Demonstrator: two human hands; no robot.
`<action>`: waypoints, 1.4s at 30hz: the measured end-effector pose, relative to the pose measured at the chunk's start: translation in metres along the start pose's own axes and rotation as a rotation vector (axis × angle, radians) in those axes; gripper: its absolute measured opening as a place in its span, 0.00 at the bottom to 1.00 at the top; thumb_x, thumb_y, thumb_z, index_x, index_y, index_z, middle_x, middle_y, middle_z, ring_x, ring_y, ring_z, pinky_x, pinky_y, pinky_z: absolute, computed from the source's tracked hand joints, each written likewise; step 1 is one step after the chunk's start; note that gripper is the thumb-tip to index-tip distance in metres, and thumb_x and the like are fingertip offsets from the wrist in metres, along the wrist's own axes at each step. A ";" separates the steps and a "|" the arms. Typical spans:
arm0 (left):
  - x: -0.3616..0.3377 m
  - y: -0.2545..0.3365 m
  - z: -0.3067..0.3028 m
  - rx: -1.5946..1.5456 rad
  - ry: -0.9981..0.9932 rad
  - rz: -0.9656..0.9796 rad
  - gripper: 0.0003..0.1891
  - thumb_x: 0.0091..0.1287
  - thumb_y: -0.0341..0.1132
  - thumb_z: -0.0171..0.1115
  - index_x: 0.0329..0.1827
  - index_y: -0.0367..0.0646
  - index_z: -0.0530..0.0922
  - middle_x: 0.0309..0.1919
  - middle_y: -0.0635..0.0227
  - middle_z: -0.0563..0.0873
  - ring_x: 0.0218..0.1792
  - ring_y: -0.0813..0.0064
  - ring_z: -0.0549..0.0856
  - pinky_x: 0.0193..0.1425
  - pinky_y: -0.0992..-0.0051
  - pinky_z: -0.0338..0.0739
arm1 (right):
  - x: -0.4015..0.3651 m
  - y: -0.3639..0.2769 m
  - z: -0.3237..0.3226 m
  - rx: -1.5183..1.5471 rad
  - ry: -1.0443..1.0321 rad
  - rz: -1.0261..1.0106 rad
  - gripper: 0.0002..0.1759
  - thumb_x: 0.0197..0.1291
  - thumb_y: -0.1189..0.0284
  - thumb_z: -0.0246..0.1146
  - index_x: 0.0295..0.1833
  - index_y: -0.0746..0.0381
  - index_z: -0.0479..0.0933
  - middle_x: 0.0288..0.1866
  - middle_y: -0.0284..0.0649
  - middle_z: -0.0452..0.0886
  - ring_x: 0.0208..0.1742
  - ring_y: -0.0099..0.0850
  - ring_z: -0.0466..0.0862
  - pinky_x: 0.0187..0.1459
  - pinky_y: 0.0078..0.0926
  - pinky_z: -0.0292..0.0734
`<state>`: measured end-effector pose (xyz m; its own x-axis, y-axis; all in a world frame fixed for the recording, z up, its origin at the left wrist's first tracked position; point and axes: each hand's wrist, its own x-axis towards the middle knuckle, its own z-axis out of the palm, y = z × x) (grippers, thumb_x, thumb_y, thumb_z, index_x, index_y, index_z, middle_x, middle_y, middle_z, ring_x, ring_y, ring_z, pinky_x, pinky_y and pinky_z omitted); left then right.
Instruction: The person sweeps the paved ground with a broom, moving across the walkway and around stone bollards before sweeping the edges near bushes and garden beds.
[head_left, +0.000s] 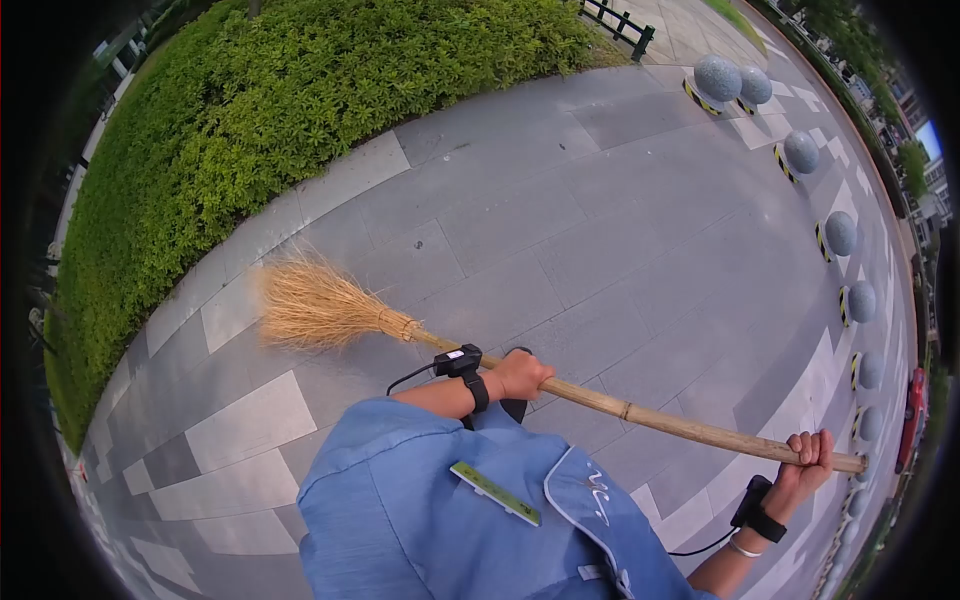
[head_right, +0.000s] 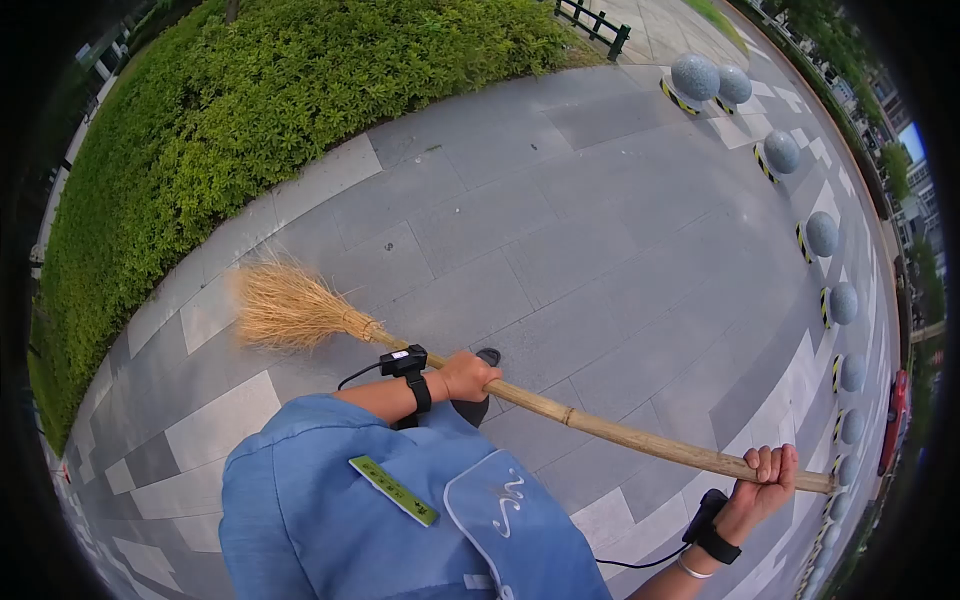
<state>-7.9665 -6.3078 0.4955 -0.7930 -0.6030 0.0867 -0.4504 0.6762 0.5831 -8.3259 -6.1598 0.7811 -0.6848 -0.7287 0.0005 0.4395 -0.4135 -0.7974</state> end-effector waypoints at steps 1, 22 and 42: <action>0.031 -0.004 -0.005 -0.010 -0.037 0.044 0.05 0.41 0.33 0.58 0.24 0.50 0.74 0.14 0.65 0.77 0.20 0.61 0.78 0.21 0.64 0.69 | 0.003 -0.009 0.002 -0.005 0.067 -0.045 0.12 0.59 0.76 0.45 0.22 0.60 0.61 0.10 0.29 0.53 0.12 0.21 0.56 0.21 0.22 0.58; 0.329 0.101 -0.052 -0.141 -0.061 0.392 0.07 0.41 0.27 0.56 0.25 0.45 0.70 0.16 0.63 0.77 0.21 0.59 0.78 0.20 0.62 0.67 | 0.169 -0.214 -0.110 -0.076 0.327 -0.215 0.16 0.60 0.79 0.40 0.19 0.59 0.56 0.10 0.30 0.49 0.12 0.21 0.52 0.21 0.20 0.54; 0.461 0.030 0.061 -0.059 0.001 -0.370 0.07 0.43 0.33 0.58 0.27 0.50 0.74 0.19 0.63 0.78 0.25 0.59 0.78 0.26 0.62 0.69 | 0.582 -0.027 -0.067 0.018 -0.308 0.294 0.06 0.57 0.78 0.46 0.34 0.65 0.68 0.11 0.30 0.54 0.13 0.22 0.58 0.24 0.23 0.59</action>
<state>-8.3707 -6.5396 0.5033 -0.5809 -0.8023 -0.1377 -0.6816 0.3869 0.6211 -8.7752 -6.5362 0.7629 -0.3244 -0.9449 -0.0436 0.6021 -0.1707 -0.7799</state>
